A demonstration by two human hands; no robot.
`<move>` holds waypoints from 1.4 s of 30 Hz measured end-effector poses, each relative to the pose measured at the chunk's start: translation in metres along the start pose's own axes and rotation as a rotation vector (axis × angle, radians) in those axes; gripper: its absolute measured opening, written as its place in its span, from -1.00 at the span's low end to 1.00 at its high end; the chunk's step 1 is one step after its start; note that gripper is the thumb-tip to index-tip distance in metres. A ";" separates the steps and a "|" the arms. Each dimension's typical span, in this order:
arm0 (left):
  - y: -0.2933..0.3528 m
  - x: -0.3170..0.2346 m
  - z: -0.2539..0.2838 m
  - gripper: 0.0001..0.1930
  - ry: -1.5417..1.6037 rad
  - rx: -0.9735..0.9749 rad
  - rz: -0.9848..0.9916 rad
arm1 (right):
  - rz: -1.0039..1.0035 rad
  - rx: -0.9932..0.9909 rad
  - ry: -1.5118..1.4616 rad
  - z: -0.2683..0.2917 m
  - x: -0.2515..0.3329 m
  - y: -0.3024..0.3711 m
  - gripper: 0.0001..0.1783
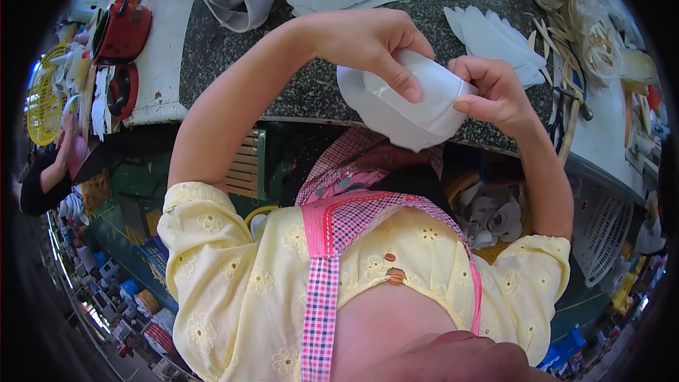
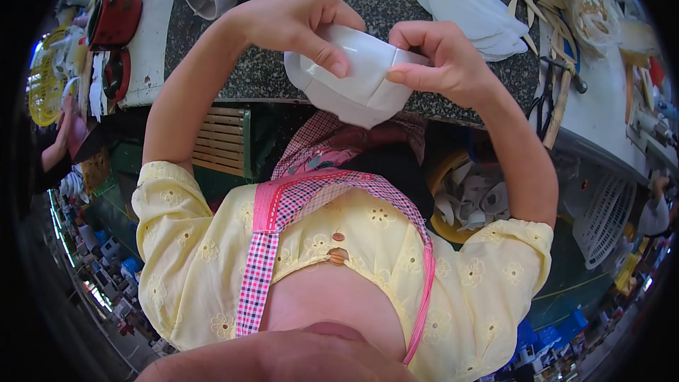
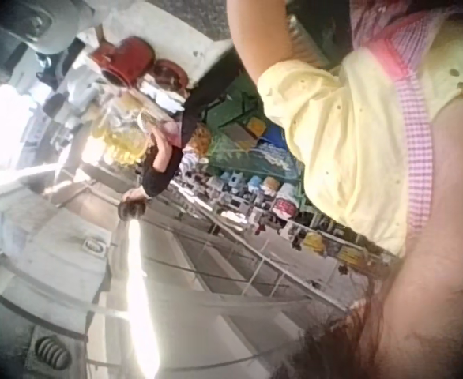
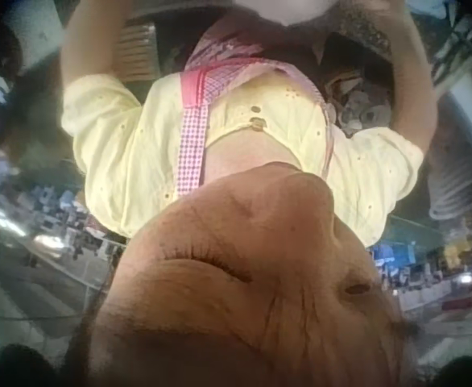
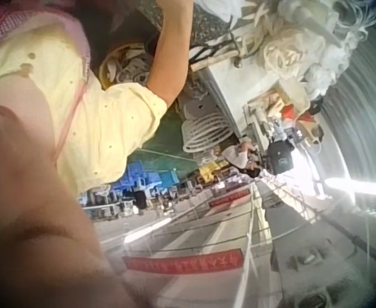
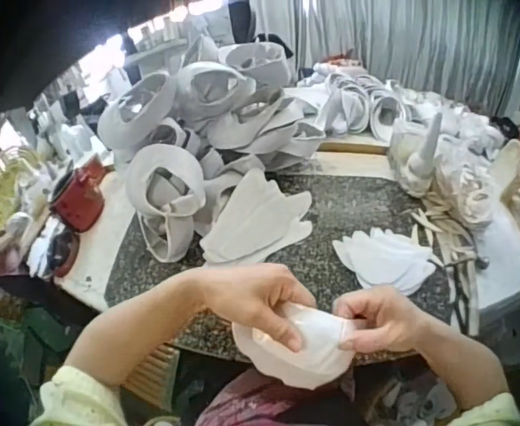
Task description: The person assembles shoe uppers by applying adhesive with a wooden stick, inserting inner linings, and folding and pressing the components together by hand.
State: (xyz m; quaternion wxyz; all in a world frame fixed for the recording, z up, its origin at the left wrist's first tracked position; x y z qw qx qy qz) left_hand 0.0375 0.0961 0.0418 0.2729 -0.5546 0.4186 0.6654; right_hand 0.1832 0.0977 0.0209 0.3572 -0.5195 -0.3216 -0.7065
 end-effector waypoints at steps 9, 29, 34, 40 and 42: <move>0.049 -0.003 0.016 -0.67 -0.357 -1.036 -0.154 | 0.146 -0.655 -0.623 0.012 -0.011 0.019 -0.87; -0.014 0.035 -0.028 -0.49 1.140 -0.716 -0.370 | 0.070 -0.873 -0.812 -0.025 -0.017 -0.003 -0.77; -0.012 0.034 -0.025 -0.45 1.039 -0.637 -0.345 | 0.026 -0.851 -0.861 -0.028 -0.013 -0.005 -0.76; -0.004 0.017 -0.021 -0.40 0.660 -0.805 -0.354 | 0.088 -0.869 -0.550 -0.026 -0.019 0.000 -0.71; -0.004 0.017 -0.022 -0.39 0.620 -0.855 -0.366 | 0.095 -0.860 -0.489 -0.026 -0.017 -0.002 -0.71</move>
Point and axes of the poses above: each hand's wrist, its own y-axis away from the middle knuckle, its own z-axis out of the back of the hand, x = y × z, the point moved 5 cm from there along -y, towards the middle knuckle, and after that the axes turned 11 degrees about y, right-handed, at the moved point
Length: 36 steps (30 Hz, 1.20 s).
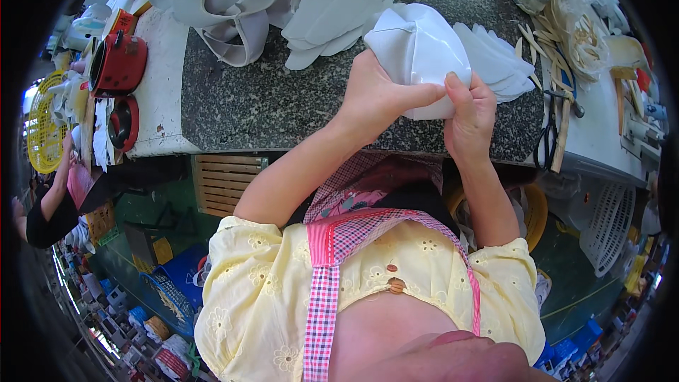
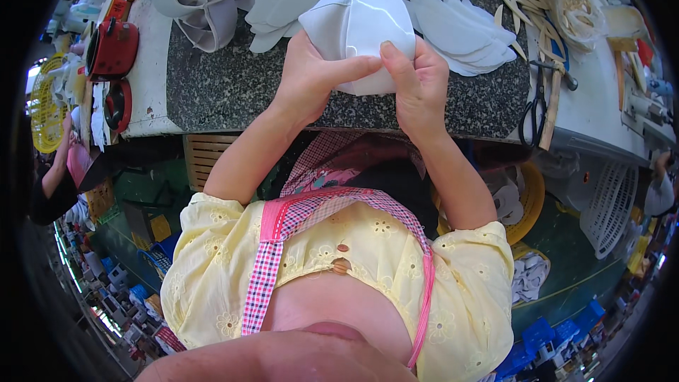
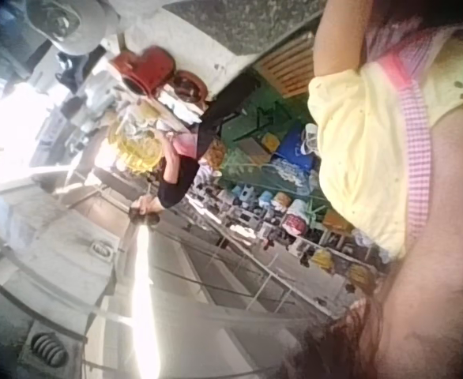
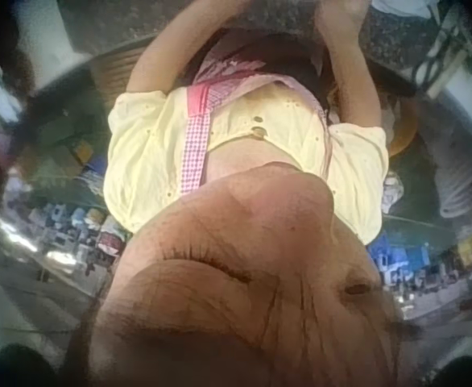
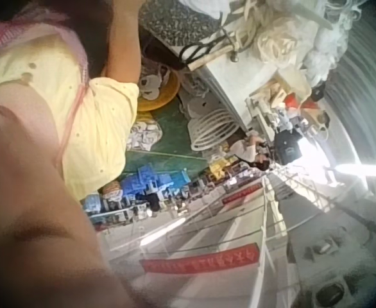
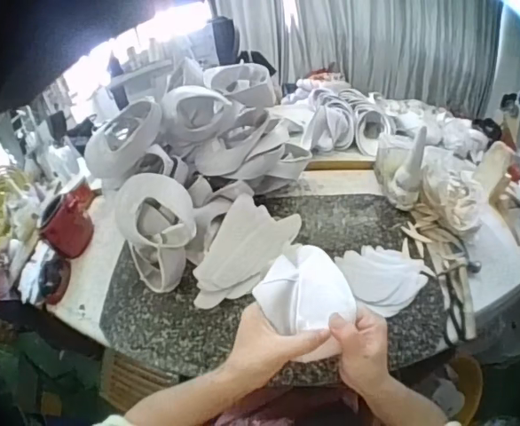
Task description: The person assembles shoe uppers by applying adhesive with a wooden stick, inserting inner linings, and folding and pressing the components together by hand.
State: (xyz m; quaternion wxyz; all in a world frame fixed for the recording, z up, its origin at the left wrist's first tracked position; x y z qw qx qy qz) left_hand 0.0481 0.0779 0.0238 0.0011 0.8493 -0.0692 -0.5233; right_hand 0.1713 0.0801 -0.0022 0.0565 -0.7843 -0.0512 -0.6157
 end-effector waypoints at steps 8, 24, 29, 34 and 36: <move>-0.001 0.009 -0.002 -0.50 0.420 0.008 0.156 | 0.137 0.034 -0.063 -0.003 0.009 0.003 -0.60; 0.000 0.000 0.006 -0.41 0.021 -0.008 -0.069 | 0.116 0.194 0.037 0.003 -0.002 0.002 -0.53; -0.005 0.010 0.013 -0.42 0.159 0.059 0.079 | 0.006 0.222 -0.056 0.004 -0.009 0.003 -0.65; -0.003 0.016 0.015 -0.53 0.364 0.041 0.148 | -0.133 0.241 -0.357 0.003 -0.013 0.003 -0.70; -0.002 0.015 0.022 -0.58 0.396 0.056 0.171 | -0.087 0.225 -0.308 0.010 -0.009 0.003 -0.70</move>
Point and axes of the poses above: each hand's wrist, its own y-axis away from the middle knuckle, its own z-axis out of the back of the hand, x = y × z, the point moved 5 cm from there along -y, towards the middle knuckle, and after that the axes turned 11 degrees about y, right-handed, at the moved point
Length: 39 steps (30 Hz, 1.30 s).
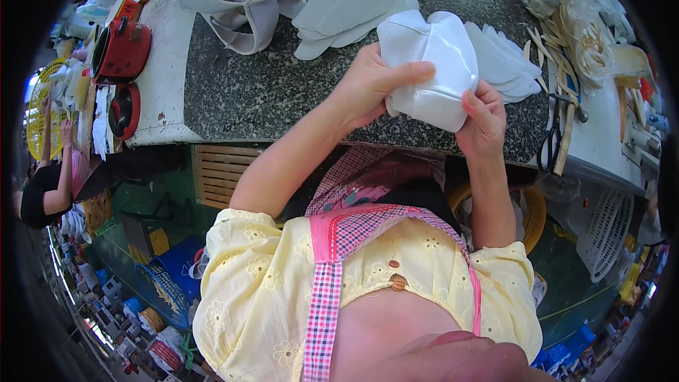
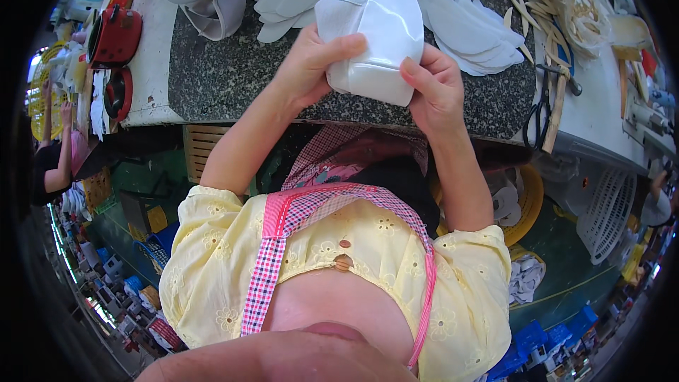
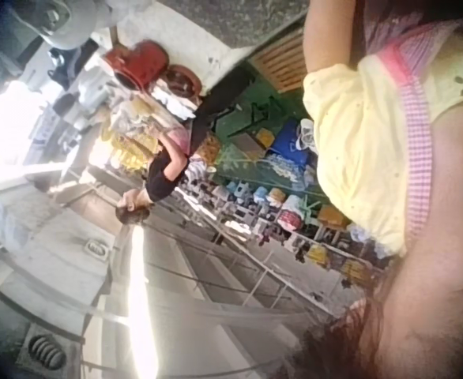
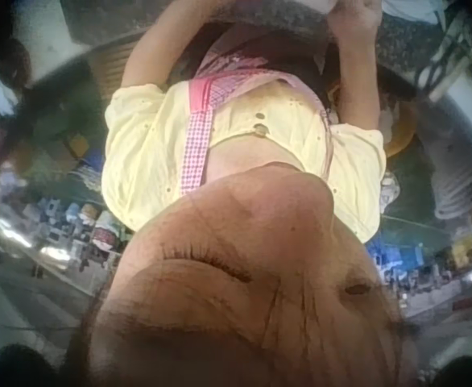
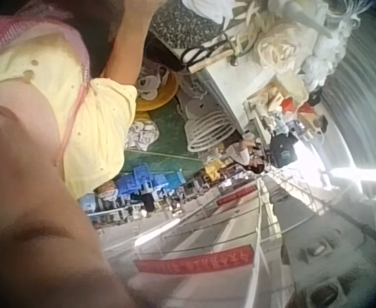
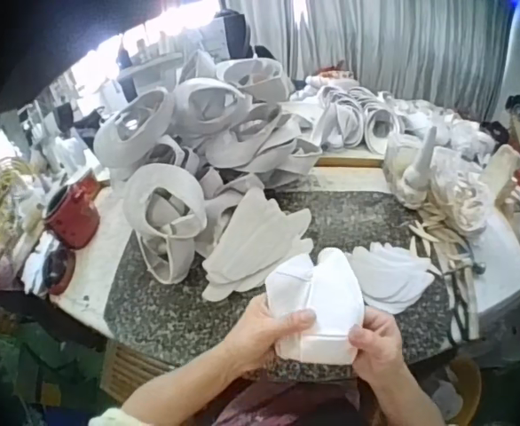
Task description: The person assembles shoe uppers by applying adhesive with a wooden stick, inserting inner linings, and folding and pressing the components together by hand.
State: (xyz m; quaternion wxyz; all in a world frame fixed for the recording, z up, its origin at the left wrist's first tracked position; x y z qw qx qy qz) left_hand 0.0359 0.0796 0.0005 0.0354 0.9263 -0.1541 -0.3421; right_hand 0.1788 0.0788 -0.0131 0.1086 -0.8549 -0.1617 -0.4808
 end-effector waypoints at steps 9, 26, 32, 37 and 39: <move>-0.065 -0.052 -0.014 -0.61 -0.865 0.333 -0.040 | 0.598 0.250 1.571 -0.018 0.045 -0.002 -0.77; -0.026 -0.012 0.055 -0.93 -1.080 0.456 0.031 | 0.121 -0.910 1.294 0.208 0.139 0.066 -0.77; -0.037 -0.010 0.036 -0.92 -1.215 0.508 -0.050 | 0.246 0.096 1.799 0.032 0.025 0.056 -0.84; -0.042 0.000 0.048 -0.90 -1.230 0.511 -0.058 | 0.233 0.030 1.488 -0.007 0.045 0.042 -0.83; -0.044 0.001 0.044 -0.62 -1.264 0.566 -0.127 | 0.218 0.071 1.732 -0.001 0.024 0.028 -0.81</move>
Point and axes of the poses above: each hand's wrist, its own y-axis away from the middle knuckle, its own z-axis out of the back of the hand, x = y × z, the point moved 5 cm from there along -y, towards the middle knuckle, and after that the axes turned 11 degrees about y, right-handed, at the moved point
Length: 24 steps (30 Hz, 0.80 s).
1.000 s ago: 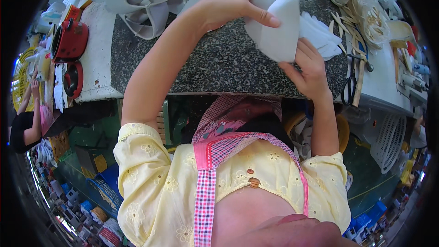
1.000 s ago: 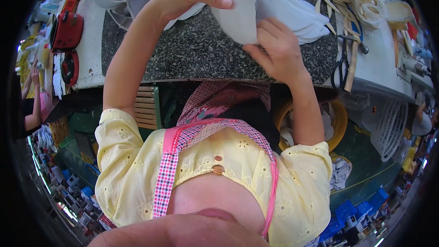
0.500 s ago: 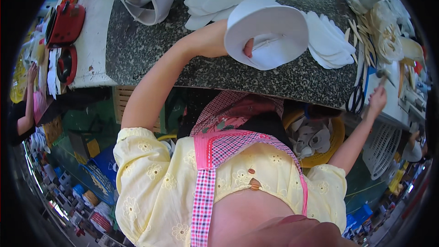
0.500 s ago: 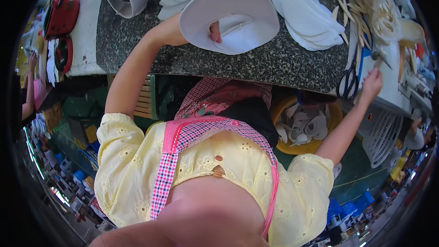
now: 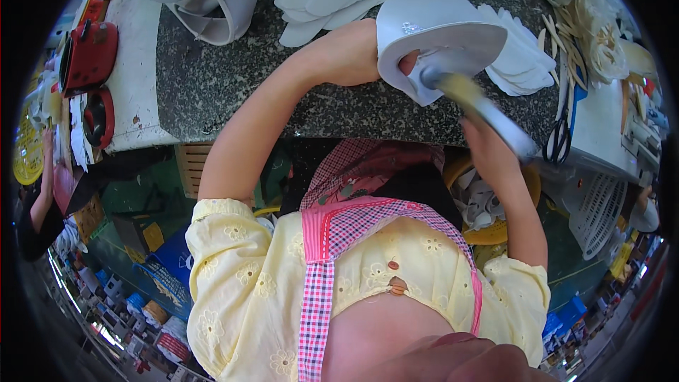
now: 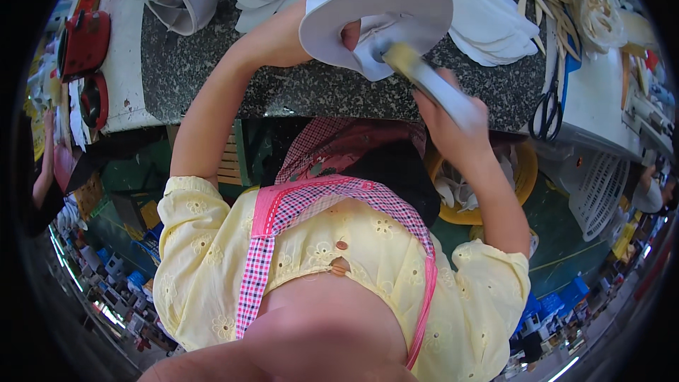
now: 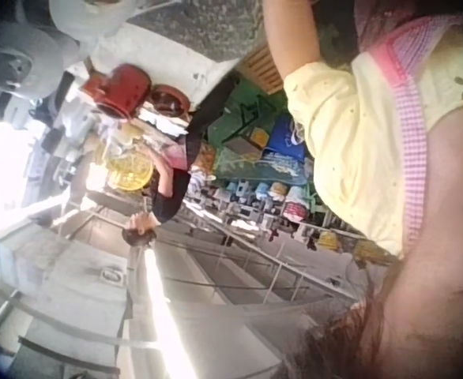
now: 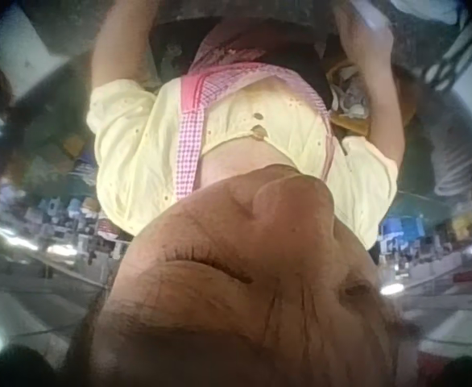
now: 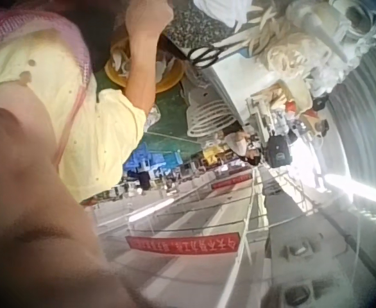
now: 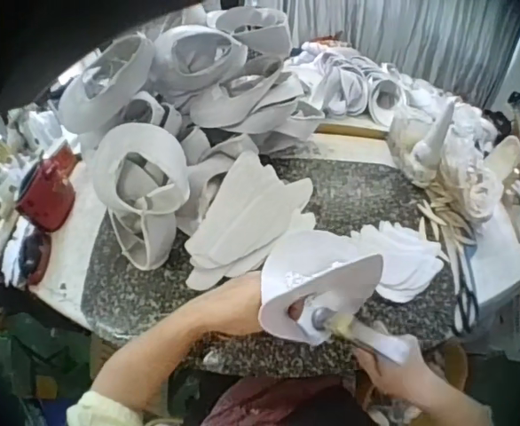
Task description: The person assembles shoe uppers by applying adhesive with a wooden stick, inserting inner linings, and folding and pressing the components together by hand.
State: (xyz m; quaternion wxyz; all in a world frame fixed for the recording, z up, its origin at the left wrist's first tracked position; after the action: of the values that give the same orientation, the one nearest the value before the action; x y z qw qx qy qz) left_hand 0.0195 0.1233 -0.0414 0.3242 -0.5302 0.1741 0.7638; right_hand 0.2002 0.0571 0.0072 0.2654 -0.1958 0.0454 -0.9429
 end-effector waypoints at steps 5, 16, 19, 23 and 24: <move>0.004 -0.007 0.001 -0.52 0.058 -0.015 0.002 | 0.038 0.023 -0.061 0.027 0.006 -0.016 -0.78; -0.002 -0.002 0.001 -0.63 0.184 -0.098 -0.119 | -0.127 0.264 0.194 -0.020 -0.013 -0.009 -0.77; 0.006 0.016 0.001 -0.69 -0.013 -0.008 -0.038 | -0.239 0.451 0.151 0.001 -0.011 -0.030 -0.76; 0.003 0.013 -0.002 -0.89 0.091 -0.016 0.024 | -0.097 0.195 0.108 -0.029 -0.022 0.004 -0.73; 0.004 0.010 0.002 -0.89 0.080 -0.025 0.030 | -0.284 0.508 0.201 -0.031 -0.025 -0.003 -0.69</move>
State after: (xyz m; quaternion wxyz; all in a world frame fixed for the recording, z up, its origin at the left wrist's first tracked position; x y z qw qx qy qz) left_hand 0.0135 0.1246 -0.0501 0.2989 -0.5616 0.1855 0.7489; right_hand 0.2062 0.0722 -0.0296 0.1657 -0.0331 -0.1937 -0.9664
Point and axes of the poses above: each hand's wrist, its own y-axis away from the middle knuckle, its own z-axis out of the back of the hand, x = y × z, the point moved 5 cm from there along -y, towards the middle knuckle, and after that the axes turned 11 degrees about y, right-handed, at the moved point
